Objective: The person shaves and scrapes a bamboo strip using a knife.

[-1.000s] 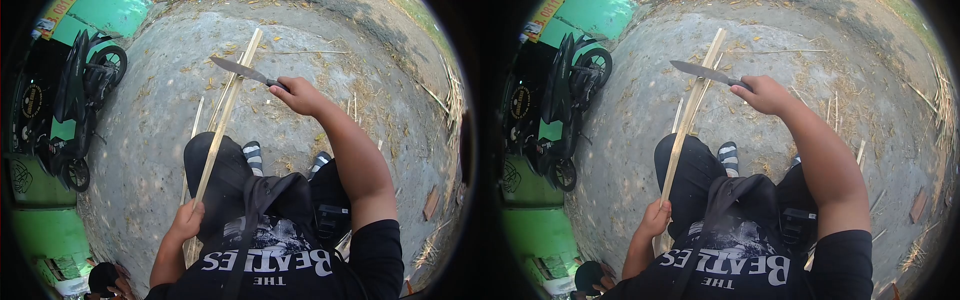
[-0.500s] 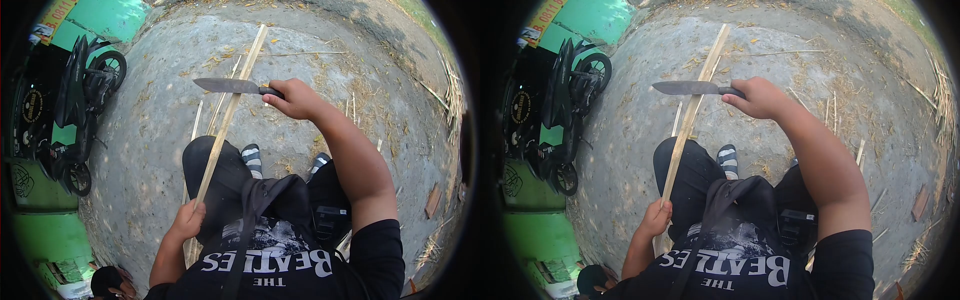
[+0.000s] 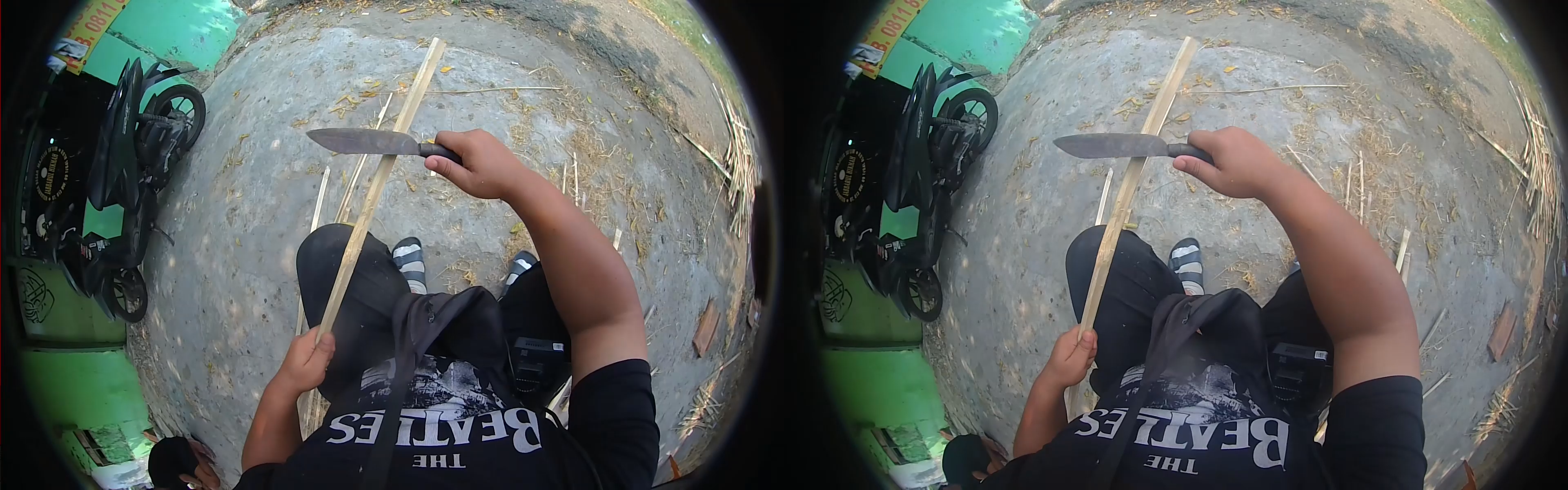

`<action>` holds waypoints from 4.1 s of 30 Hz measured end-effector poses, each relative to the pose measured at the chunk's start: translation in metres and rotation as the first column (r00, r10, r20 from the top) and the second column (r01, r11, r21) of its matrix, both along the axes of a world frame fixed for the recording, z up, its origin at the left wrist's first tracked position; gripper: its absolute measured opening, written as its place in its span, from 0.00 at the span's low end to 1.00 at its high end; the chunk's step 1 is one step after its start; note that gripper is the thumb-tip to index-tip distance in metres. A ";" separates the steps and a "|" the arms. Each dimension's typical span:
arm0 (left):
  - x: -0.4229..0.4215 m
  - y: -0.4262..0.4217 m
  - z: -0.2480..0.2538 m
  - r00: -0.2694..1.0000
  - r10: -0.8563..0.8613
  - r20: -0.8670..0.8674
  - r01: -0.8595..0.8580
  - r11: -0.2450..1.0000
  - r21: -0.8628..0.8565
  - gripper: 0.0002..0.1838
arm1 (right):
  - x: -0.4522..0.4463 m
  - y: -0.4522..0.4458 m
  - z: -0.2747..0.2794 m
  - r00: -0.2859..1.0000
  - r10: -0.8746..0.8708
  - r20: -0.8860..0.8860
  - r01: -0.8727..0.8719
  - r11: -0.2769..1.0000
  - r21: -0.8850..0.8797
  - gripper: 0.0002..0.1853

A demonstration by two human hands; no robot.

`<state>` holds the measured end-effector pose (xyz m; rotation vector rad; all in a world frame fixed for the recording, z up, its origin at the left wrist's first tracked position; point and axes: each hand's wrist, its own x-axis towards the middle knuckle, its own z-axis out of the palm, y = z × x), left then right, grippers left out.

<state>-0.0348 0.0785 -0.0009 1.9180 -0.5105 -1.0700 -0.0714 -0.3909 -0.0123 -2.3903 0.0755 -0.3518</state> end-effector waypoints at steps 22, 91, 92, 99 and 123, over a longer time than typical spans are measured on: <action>-0.005 -0.012 0.008 0.941 -0.159 0.299 0.107 0.977 0.182 0.23 | 0.006 -0.003 -0.012 0.992 -0.091 0.091 0.015 0.781 0.624 0.17; 0.074 -0.156 0.001 0.755 -0.171 -0.633 -0.111 0.918 -0.380 0.25 | 0.006 0.032 0.002 0.987 -0.016 0.163 0.035 0.993 -0.115 0.18; 0.075 -0.157 0.000 0.747 -0.181 -0.640 -0.107 0.917 -0.384 0.25 | 0.005 0.029 0.000 0.989 -0.021 0.148 0.039 0.992 -0.116 0.18; 0.076 -0.162 -0.003 0.739 -0.195 -0.645 -0.094 0.918 -0.386 0.25 | 0.007 0.041 0.009 0.991 0.129 0.021 -0.124 0.980 -0.158 0.24; 0.080 -0.153 -0.010 0.672 -0.289 -0.682 -0.132 0.859 -0.494 0.17 | 0.015 0.055 -0.001 0.976 0.201 0.083 -0.170 0.944 -0.283 0.25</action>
